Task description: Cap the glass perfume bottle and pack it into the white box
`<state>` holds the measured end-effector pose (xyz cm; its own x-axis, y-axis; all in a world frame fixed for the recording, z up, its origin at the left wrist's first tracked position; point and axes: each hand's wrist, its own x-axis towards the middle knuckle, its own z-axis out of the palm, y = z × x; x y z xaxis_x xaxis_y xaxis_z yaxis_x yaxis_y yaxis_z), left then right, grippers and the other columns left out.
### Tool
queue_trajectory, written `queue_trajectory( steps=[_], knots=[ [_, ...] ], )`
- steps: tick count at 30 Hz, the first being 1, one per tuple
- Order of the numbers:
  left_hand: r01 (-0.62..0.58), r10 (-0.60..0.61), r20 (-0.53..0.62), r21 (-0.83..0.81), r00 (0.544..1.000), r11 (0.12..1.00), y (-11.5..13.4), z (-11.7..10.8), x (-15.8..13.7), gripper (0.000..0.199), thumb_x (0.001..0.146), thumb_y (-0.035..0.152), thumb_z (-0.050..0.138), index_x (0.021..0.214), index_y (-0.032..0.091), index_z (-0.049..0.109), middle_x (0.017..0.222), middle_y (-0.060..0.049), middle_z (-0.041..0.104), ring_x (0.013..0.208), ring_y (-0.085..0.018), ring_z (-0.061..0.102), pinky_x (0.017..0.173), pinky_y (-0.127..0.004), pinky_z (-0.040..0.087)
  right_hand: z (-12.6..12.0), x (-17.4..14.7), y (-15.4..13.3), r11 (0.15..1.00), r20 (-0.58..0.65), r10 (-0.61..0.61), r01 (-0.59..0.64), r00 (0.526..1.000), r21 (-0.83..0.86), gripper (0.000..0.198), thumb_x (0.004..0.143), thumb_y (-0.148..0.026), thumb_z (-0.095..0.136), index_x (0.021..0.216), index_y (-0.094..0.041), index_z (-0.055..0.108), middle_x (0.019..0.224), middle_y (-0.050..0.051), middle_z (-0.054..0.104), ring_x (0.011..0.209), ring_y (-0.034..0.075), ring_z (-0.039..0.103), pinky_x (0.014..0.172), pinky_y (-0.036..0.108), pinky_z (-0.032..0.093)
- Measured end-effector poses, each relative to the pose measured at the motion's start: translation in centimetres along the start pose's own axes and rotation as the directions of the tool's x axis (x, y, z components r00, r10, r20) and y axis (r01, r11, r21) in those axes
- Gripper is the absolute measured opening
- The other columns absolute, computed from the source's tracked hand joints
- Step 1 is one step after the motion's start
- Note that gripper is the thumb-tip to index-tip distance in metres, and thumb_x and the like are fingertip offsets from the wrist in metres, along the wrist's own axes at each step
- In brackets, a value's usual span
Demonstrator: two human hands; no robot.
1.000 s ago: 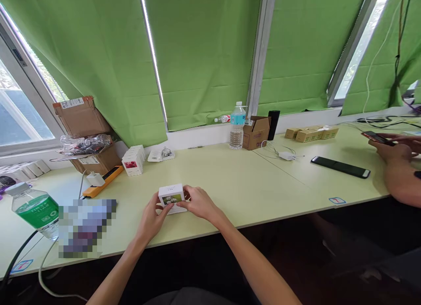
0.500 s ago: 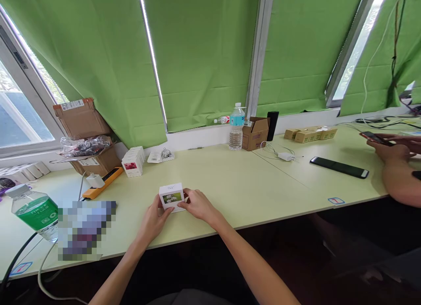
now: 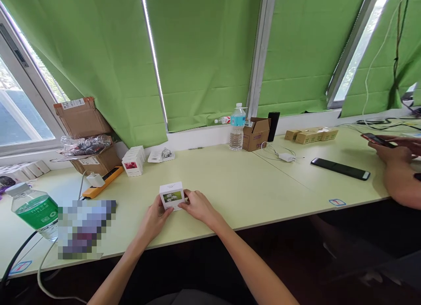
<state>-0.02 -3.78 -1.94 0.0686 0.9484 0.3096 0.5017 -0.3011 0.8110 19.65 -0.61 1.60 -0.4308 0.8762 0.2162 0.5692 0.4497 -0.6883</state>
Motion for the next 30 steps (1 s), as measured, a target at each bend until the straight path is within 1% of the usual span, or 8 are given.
queue_trajectory(
  steps=[6, 9, 12, 14, 18, 21, 25, 30],
  knots=[
    [-0.009, 0.009, -0.036, 0.015, 0.999, 1.000, 0.1, 0.0, 0.0, 0.041, 0.084, 0.035, 0.059, 0.122, 0.022, 0.049, 0.115, -0.010, 0.066, 0.101, -0.026, 0.064, 0.083, -0.041, 0.050, -0.4, -0.2, -0.2, 1.000, 0.034, -0.004, 0.005, 0.999, -0.006, 0.030, 0.082, -0.031, 0.061, 0.108, -0.019, 0.063, 0.101, 0.007, 0.072, 0.082, 0.022, 0.067, 0.070, 0.029, 0.048],
    [-0.021, 0.024, -0.092, 0.034, 0.996, 0.999, 0.3, 0.0, -0.1, 0.041, 0.087, 0.040, 0.054, 0.125, 0.023, 0.048, 0.115, -0.009, 0.066, 0.103, -0.024, 0.062, 0.085, -0.040, 0.049, -1.1, -0.4, -0.2, 1.000, 0.054, -0.024, 0.024, 0.998, -0.007, 0.032, 0.083, -0.033, 0.060, 0.111, -0.019, 0.063, 0.103, 0.008, 0.071, 0.086, 0.022, 0.066, 0.072, 0.030, 0.048],
    [-0.031, 0.037, -0.143, 0.047, 0.989, 0.998, 0.4, 0.0, -0.1, 0.043, 0.088, 0.041, 0.054, 0.127, 0.025, 0.046, 0.114, -0.008, 0.065, 0.103, -0.023, 0.062, 0.086, -0.039, 0.048, -1.6, -0.5, -0.3, 0.999, 0.027, -0.033, 0.033, 0.999, -0.015, 0.036, 0.084, -0.034, 0.060, 0.117, -0.020, 0.061, 0.103, 0.009, 0.070, 0.087, 0.022, 0.065, 0.075, 0.031, 0.048],
    [-0.045, 0.051, -0.138, 0.041, 0.989, 0.998, 0.2, 0.0, -0.1, 0.043, 0.088, 0.041, 0.053, 0.128, 0.025, 0.046, 0.116, -0.008, 0.065, 0.102, -0.022, 0.061, 0.086, -0.038, 0.048, -1.7, -0.5, -0.5, 1.000, -0.003, -0.029, 0.029, 1.000, 0.004, 0.045, 0.084, -0.034, 0.061, 0.126, -0.021, 0.055, 0.105, 0.008, 0.068, 0.085, 0.021, 0.064, 0.075, 0.031, 0.049],
    [-0.052, 0.055, -0.118, 0.035, 0.991, 0.998, 0.0, 0.0, 0.0, 0.043, 0.089, 0.040, 0.051, 0.129, 0.024, 0.046, 0.119, -0.009, 0.063, 0.102, -0.022, 0.061, 0.086, -0.038, 0.048, -1.1, -0.4, -0.9, 0.997, -0.075, -0.072, 0.075, 0.995, 0.030, 0.071, 0.083, -0.027, 0.061, 0.146, -0.029, 0.028, 0.115, 0.006, 0.064, 0.084, 0.018, 0.063, 0.078, 0.032, 0.050],
    [-0.054, 0.057, -0.121, 0.032, 0.991, 0.998, -0.1, 0.0, 0.0, 0.043, 0.089, 0.039, 0.052, 0.129, 0.024, 0.046, 0.119, -0.009, 0.063, 0.101, -0.022, 0.061, 0.085, -0.037, 0.048, -0.6, -0.4, -1.1, 0.988, -0.086, -0.149, 0.146, 0.985, -0.042, 0.067, 0.085, -0.024, 0.058, 0.145, -0.033, 0.030, 0.120, 0.004, 0.062, 0.090, 0.019, 0.062, 0.084, 0.034, 0.049],
    [-0.031, 0.033, -0.127, 0.023, 0.991, 0.999, 0.1, 0.1, -0.2, 0.044, 0.089, 0.039, 0.050, 0.130, 0.025, 0.045, 0.122, -0.008, 0.062, 0.099, -0.022, 0.062, 0.085, -0.037, 0.049, -0.1, -0.3, -1.0, 0.977, -0.115, -0.189, 0.175, 0.975, -0.126, 0.062, 0.088, -0.026, 0.055, 0.144, -0.035, 0.032, 0.126, 0.002, 0.060, 0.099, 0.020, 0.062, 0.087, 0.035, 0.049],
    [-0.019, 0.014, -0.140, -0.030, 0.990, 0.999, 0.3, 0.3, -0.2, 0.056, 0.087, 0.039, 0.053, 0.138, 0.022, 0.038, 0.128, -0.012, 0.058, 0.107, -0.025, 0.060, 0.089, -0.038, 0.049, 1.2, 0.0, -0.9, 0.959, -0.197, -0.185, 0.133, 0.963, -0.250, 0.059, 0.089, -0.034, 0.052, 0.144, -0.036, 0.031, 0.117, 0.001, 0.066, 0.090, 0.020, 0.066, 0.078, 0.034, 0.054]
  ],
)
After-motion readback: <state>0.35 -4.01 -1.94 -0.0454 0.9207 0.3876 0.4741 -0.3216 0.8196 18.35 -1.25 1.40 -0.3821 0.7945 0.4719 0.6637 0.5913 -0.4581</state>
